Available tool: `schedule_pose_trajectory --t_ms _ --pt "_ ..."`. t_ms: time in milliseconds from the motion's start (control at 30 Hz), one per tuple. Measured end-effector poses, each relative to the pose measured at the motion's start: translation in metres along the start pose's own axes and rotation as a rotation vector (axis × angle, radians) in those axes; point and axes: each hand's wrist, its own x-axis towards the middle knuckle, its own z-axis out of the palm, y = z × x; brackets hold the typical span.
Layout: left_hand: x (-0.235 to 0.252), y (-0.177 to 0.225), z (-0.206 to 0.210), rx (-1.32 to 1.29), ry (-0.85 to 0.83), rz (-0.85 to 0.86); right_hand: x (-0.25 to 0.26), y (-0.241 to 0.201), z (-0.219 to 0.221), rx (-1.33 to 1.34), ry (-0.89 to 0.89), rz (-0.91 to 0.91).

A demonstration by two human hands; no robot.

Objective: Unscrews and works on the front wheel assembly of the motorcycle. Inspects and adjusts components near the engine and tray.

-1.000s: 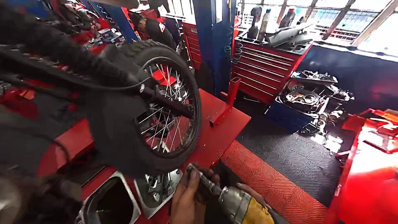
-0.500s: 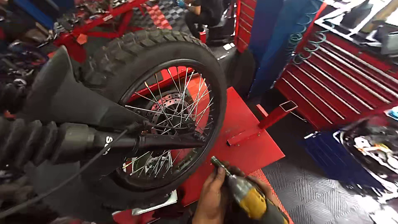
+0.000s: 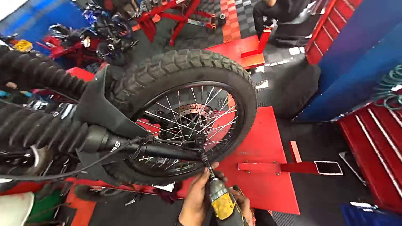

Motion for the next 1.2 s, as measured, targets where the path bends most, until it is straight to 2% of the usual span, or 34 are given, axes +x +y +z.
schedule_pose_trajectory --t_ms 67,100,167,200,233,300,367,433,533,600,667,767,833,900,1033,1200 --pt "-0.002 0.004 0.000 0.149 0.052 0.028 0.011 -0.001 -0.010 -0.060 -0.099 0.033" --pt "-0.005 0.008 -0.002 0.283 0.128 0.072 0.016 -0.001 -0.014 -0.107 -0.149 0.065" --pt "-0.010 0.020 -0.006 0.569 0.465 0.262 0.025 0.003 -0.021 -0.216 -0.207 0.043" --pt "-0.013 0.030 -0.012 0.635 0.644 0.408 0.026 0.007 -0.023 -0.269 -0.207 -0.009" --pt "-0.014 0.045 -0.020 0.662 0.748 0.563 0.027 0.013 -0.025 -0.303 -0.195 -0.075" --pt "-0.007 0.082 -0.036 0.689 0.715 0.783 0.031 0.023 -0.028 -0.329 -0.171 -0.241" --pt "0.004 0.104 -0.046 0.684 0.572 0.861 0.034 0.027 -0.029 -0.311 -0.170 -0.286" --pt "0.008 0.111 -0.048 0.783 0.551 0.834 0.033 0.021 -0.028 -0.261 -0.186 -0.229" --pt "0.004 0.122 -0.031 1.091 0.736 0.674 0.028 0.012 -0.024 -0.208 -0.172 -0.177" --pt "0.006 0.130 -0.020 1.170 0.809 0.609 0.028 0.015 -0.022 -0.159 -0.137 -0.187" --pt "0.010 0.133 -0.017 1.047 0.793 0.625 0.031 0.019 -0.019 -0.078 -0.118 -0.160" --pt "0.016 0.130 -0.014 0.636 0.600 0.763 0.040 0.020 -0.016 0.013 -0.118 -0.101" --pt "0.024 0.124 -0.013 0.523 0.598 0.855 0.047 0.016 -0.018 0.026 -0.138 -0.086" --pt "0.027 0.124 -0.014 0.533 0.624 0.883 0.054 0.017 -0.021 0.010 -0.139 -0.095" --pt "0.035 0.129 -0.019 0.568 0.568 0.914 0.066 0.019 -0.028 0.052 -0.163 -0.090" --pt "0.037 0.132 -0.026 0.701 0.561 0.927 0.067 0.012 -0.027 -0.045 -0.180 -0.098"
